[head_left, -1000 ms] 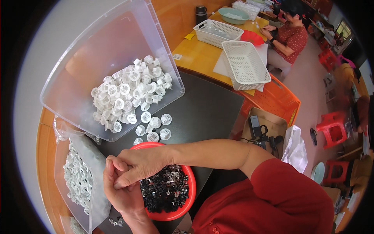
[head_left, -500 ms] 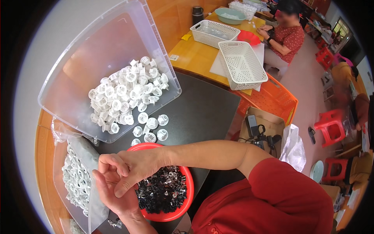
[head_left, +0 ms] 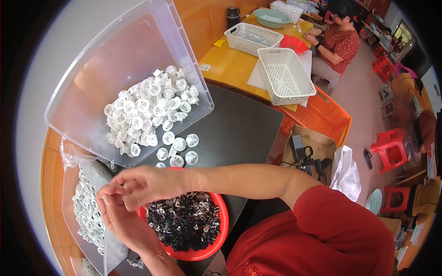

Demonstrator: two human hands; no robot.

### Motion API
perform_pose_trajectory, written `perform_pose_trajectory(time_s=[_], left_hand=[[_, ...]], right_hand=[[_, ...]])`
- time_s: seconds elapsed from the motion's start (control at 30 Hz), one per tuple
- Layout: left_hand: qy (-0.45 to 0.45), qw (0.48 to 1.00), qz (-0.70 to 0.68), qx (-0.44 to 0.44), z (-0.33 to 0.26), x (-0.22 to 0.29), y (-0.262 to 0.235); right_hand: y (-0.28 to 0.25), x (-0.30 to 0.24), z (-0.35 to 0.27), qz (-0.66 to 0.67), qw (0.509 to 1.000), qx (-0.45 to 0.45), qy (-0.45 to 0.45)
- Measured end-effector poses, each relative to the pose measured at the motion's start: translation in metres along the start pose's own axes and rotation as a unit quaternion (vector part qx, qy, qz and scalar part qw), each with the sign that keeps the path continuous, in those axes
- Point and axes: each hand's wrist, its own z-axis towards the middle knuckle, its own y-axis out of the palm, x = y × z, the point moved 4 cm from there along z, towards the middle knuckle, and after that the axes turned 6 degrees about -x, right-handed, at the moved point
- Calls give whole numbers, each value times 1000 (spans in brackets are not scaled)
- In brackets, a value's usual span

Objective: Sorting small black and grey components from a bowl and placing them into white plastic holders.

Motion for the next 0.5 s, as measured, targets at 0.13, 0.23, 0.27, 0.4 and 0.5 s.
perform_pose_trajectory(time_s=[0.13,0.23,0.27,0.4,0.5], left_hand=[[131,959,245,62,5,11,2],[-37,982,165,-81,9,-19,5],[-37,982,165,-82,8,-23,1],[-108,970,113,-187,5,-43,-12],[-98,974,115,-170,4,-41,-4]], right_hand=[[-15,-5,1,104,993,54,-7],[-16,-4,-2,175,985,12,6],[-15,-3,-4,214,977,-6,16],[-8,-9,-4,208,978,-18,25],[-9,-6,-3,155,987,-38,15]])
